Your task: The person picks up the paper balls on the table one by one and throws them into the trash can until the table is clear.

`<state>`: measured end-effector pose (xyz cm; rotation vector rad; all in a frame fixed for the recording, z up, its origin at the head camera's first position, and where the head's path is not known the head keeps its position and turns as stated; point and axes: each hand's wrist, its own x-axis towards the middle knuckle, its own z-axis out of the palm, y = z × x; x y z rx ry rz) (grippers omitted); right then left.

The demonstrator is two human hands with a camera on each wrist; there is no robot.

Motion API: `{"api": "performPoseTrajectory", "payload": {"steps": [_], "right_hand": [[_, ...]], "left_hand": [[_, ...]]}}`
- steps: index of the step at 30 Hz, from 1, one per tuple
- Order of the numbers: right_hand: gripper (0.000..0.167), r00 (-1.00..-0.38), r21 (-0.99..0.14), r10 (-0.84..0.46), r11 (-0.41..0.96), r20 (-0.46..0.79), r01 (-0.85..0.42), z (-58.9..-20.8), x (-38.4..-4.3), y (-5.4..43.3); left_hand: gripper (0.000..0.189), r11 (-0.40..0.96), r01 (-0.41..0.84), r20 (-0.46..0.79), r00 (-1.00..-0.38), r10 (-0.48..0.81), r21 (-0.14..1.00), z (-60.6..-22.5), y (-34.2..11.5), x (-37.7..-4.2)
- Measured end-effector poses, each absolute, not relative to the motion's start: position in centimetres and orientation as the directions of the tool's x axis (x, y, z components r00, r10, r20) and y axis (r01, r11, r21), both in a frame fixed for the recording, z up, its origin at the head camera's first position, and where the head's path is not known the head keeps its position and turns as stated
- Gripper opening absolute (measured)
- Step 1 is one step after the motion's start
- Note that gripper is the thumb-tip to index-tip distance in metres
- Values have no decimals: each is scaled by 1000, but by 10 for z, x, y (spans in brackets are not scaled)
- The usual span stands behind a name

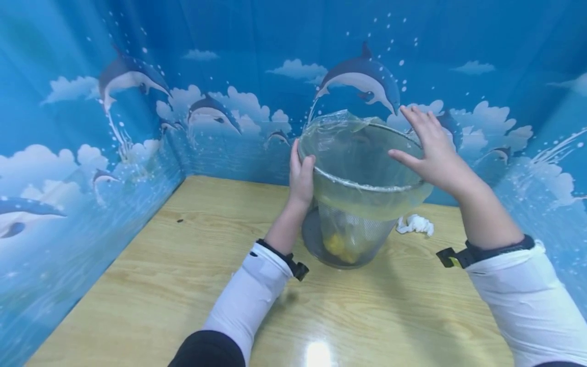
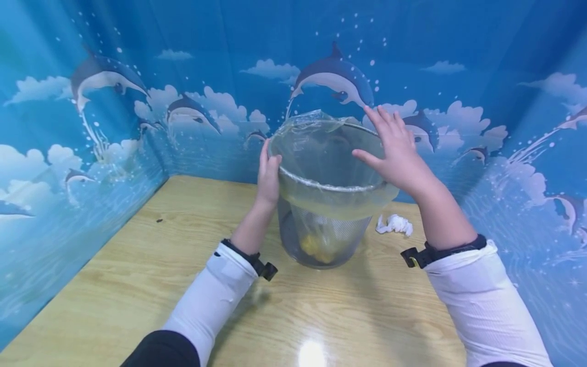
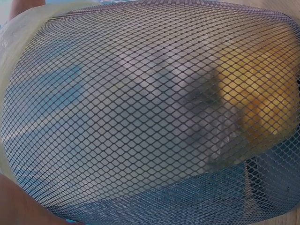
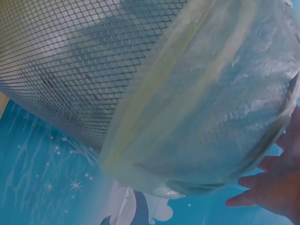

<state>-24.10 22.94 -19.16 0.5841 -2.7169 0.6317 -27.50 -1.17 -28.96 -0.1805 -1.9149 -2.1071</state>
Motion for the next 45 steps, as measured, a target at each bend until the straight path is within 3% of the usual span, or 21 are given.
{"api": "performPoseTrajectory", "payload": {"steps": [29,45], "right_hand": [[80,-936,-391,-86,893,342,-225,-205,-247,293],[83,-967,-391,-21,912,253,-122,-253,-270,332]], "left_hand": [[68,-74,302,290,-947,-139,951,-292,-13,-275],[68,-85,304,293,-948,-127,949,-291,-11,-275]]}}
